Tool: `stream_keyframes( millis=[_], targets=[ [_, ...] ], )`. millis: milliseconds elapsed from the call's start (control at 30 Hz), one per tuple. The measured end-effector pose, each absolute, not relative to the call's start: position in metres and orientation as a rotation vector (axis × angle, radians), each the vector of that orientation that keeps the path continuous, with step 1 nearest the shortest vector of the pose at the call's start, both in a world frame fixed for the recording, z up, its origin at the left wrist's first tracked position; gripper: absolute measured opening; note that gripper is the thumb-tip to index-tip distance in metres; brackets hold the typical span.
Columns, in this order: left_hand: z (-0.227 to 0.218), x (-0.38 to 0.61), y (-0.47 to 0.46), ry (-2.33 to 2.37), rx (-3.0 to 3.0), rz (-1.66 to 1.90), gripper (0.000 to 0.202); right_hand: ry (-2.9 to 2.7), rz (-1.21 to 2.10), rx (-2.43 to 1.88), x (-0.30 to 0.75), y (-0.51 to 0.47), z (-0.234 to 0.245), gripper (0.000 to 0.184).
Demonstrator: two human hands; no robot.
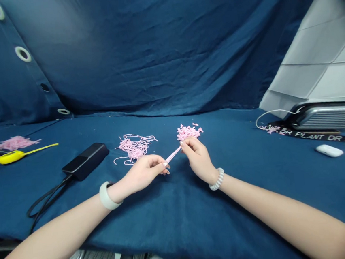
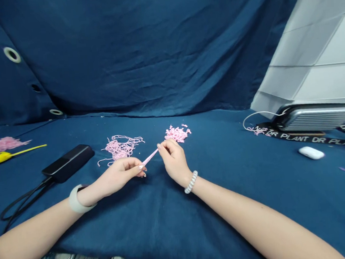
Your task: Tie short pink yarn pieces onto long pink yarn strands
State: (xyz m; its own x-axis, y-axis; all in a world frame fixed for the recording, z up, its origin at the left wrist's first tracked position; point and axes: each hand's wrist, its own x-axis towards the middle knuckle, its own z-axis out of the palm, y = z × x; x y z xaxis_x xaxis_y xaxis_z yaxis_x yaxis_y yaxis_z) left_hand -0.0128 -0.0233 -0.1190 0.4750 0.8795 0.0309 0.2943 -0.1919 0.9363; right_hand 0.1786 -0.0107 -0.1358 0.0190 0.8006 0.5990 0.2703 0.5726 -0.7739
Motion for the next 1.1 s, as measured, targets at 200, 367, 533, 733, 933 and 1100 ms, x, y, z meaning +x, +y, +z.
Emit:
stream_keyframes(
  millis=[200,367,533,733,933,1100],
  targets=[
    [-0.12,-0.009,-0.024,0.976,1.636,0.97,0.044,-1.643,0.502,-0.906,0.176,-0.015,-0.13,0.025],
    [-0.124,-0.005,-0.025,0.912,1.575,0.933,0.048,-1.71,0.515,-0.907,0.17,-0.022,-0.128,0.023],
    [-0.124,-0.004,-0.026,1.015,1.791,0.758,0.025,-1.656,0.523,-0.945,0.171,-0.017,-0.136,0.024],
    [-0.119,-0.008,-0.03,1.089,1.999,1.001,0.026,-1.613,0.672,-1.089,0.168,-0.012,-0.152,0.028],
    [-0.121,-0.009,-0.03,0.888,1.94,1.033,0.024,-1.773,0.75,-1.031,0.162,-0.02,-0.154,0.024],
    [-0.128,-0.01,-0.024,0.898,1.762,1.071,0.021,-1.778,0.775,-1.044,0.163,-0.018,-0.156,0.025]
  ],
)
